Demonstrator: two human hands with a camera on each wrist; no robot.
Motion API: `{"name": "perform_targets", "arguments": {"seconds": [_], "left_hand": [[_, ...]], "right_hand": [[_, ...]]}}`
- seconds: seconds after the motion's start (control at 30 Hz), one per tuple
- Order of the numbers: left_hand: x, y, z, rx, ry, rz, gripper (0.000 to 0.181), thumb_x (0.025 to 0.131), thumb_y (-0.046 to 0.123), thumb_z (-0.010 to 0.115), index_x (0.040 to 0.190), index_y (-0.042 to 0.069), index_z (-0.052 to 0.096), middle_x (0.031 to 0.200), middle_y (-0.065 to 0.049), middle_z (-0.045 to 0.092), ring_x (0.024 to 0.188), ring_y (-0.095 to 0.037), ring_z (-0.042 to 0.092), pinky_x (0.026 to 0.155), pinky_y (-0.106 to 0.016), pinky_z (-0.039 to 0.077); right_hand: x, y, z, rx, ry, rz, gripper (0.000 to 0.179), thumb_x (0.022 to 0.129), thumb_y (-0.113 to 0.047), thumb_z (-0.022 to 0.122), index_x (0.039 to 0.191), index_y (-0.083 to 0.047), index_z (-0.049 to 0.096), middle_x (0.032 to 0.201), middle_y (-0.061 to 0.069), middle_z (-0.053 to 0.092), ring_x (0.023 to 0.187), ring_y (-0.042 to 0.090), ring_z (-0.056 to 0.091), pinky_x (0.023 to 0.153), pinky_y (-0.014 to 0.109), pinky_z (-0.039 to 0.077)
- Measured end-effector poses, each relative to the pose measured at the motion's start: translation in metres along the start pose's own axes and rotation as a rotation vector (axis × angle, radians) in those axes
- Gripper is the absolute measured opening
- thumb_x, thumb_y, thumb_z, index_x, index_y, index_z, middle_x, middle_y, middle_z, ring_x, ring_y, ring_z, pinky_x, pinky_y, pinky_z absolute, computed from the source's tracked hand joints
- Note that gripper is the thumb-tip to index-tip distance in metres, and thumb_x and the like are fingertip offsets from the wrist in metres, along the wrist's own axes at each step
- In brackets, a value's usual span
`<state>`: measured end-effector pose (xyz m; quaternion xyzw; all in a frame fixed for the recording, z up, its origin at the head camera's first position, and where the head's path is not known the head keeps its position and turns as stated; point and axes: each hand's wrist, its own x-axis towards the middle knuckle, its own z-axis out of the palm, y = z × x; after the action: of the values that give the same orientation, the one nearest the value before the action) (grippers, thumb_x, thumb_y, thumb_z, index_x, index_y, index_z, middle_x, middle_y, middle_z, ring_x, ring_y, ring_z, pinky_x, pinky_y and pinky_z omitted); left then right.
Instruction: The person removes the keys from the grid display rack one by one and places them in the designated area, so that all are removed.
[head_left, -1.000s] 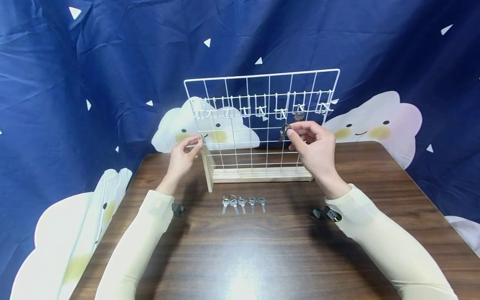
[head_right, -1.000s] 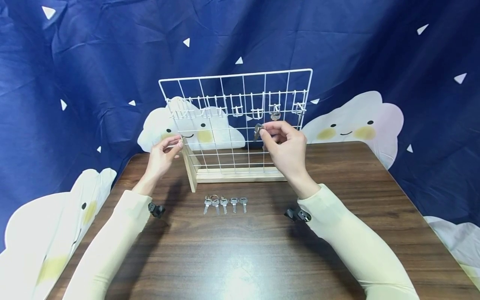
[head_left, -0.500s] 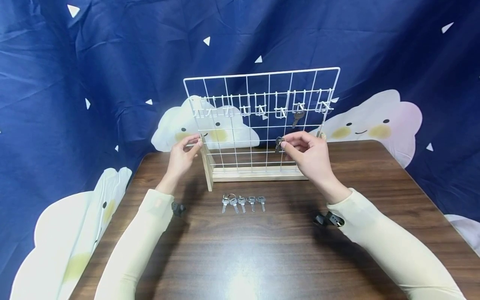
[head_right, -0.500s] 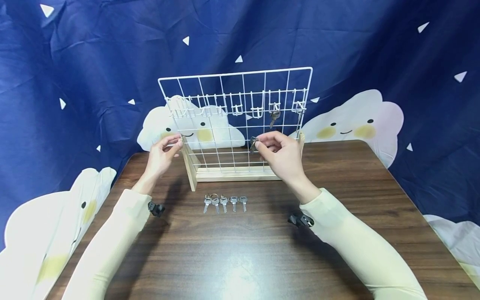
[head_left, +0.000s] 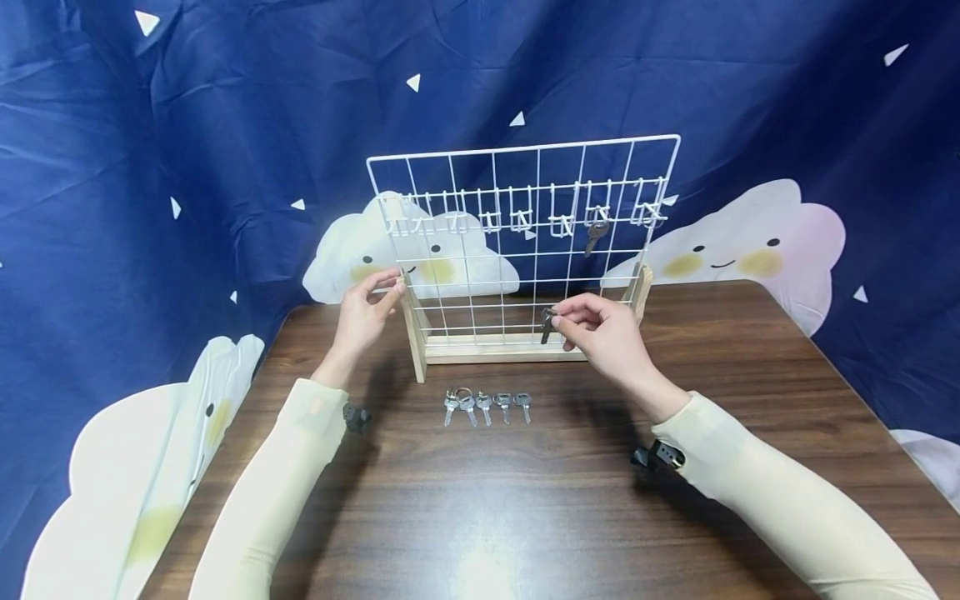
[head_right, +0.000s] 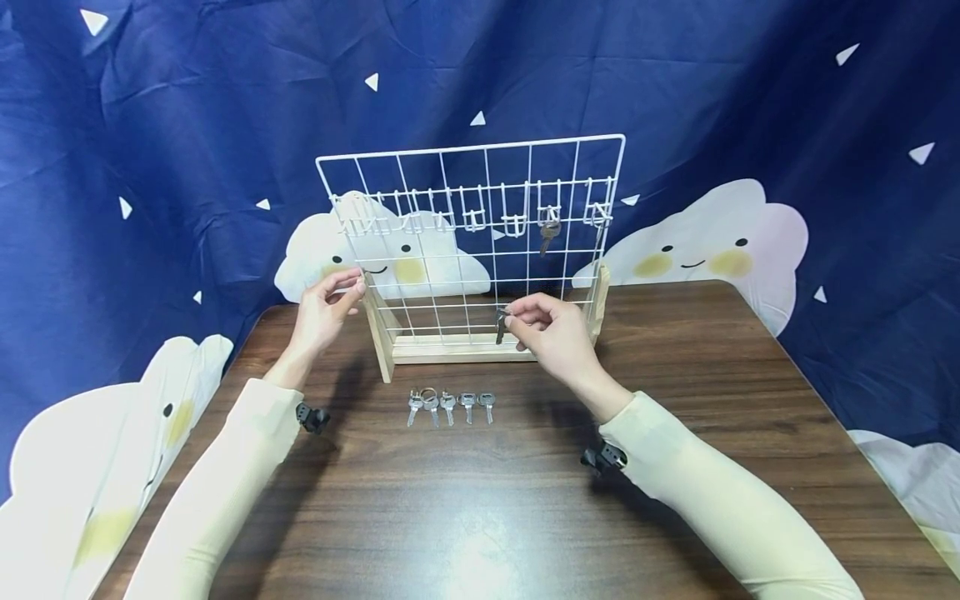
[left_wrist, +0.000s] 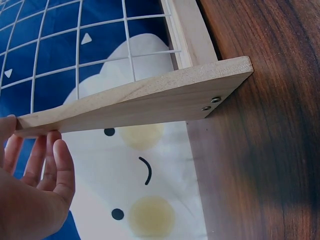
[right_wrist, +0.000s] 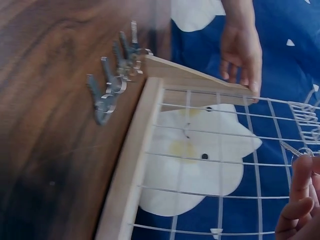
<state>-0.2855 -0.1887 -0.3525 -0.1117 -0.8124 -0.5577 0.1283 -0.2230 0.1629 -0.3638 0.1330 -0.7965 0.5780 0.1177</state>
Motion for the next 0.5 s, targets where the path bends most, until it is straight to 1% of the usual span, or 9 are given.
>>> {"name": "perform_targets", "arguments": {"seconds": [0.13, 0.23, 0.4, 0.5], "left_hand": [[0.0, 0.0, 0.0, 0.001, 0.002, -0.002, 0.039, 0.096, 0.013, 0.066, 0.131, -0.003, 0.061, 0.128, -0.028, 0.064, 0.107, -0.045, 0.068, 0.068, -0.011, 0.057], [0.0, 0.0, 0.0, 0.005, 0.002, -0.004, 0.039, 0.096, 0.014, 0.066, 0.131, -0.003, 0.061, 0.128, -0.028, 0.064, 0.108, -0.044, 0.068, 0.069, -0.011, 0.057], [-0.001, 0.001, 0.0, 0.005, -0.001, -0.019, 0.039, 0.097, 0.014, 0.066, 0.132, -0.002, 0.061, 0.129, -0.027, 0.064, 0.11, -0.044, 0.068, 0.069, -0.011, 0.057], [0.0, 0.002, 0.0, 0.003, -0.002, -0.028, 0.039, 0.097, 0.014, 0.066, 0.132, -0.002, 0.061, 0.13, -0.026, 0.064, 0.11, -0.043, 0.067, 0.07, -0.012, 0.057]], "right_hand": [[-0.003, 0.009, 0.004, -0.001, -0.035, 0.046, 0.017, 0.089, -0.01, 0.073, 0.102, 0.002, 0.071, 0.079, 0.007, 0.074, 0.056, 0.016, 0.067, 0.051, 0.02, 0.054], [-0.005, 0.016, 0.005, -0.001, -0.058, 0.072, 0.018, 0.09, -0.009, 0.072, 0.103, 0.003, 0.07, 0.086, 0.02, 0.074, 0.056, 0.016, 0.067, 0.052, 0.021, 0.055], [-0.008, 0.029, 0.007, -0.024, -0.078, 0.092, 0.018, 0.09, -0.01, 0.072, 0.103, 0.003, 0.07, 0.09, 0.025, 0.074, 0.056, 0.016, 0.068, 0.052, 0.024, 0.057], [-0.009, 0.036, 0.008, -0.036, -0.084, 0.102, 0.017, 0.089, -0.009, 0.073, 0.101, 0.002, 0.071, 0.089, 0.024, 0.074, 0.057, 0.016, 0.069, 0.053, 0.026, 0.059]]}}
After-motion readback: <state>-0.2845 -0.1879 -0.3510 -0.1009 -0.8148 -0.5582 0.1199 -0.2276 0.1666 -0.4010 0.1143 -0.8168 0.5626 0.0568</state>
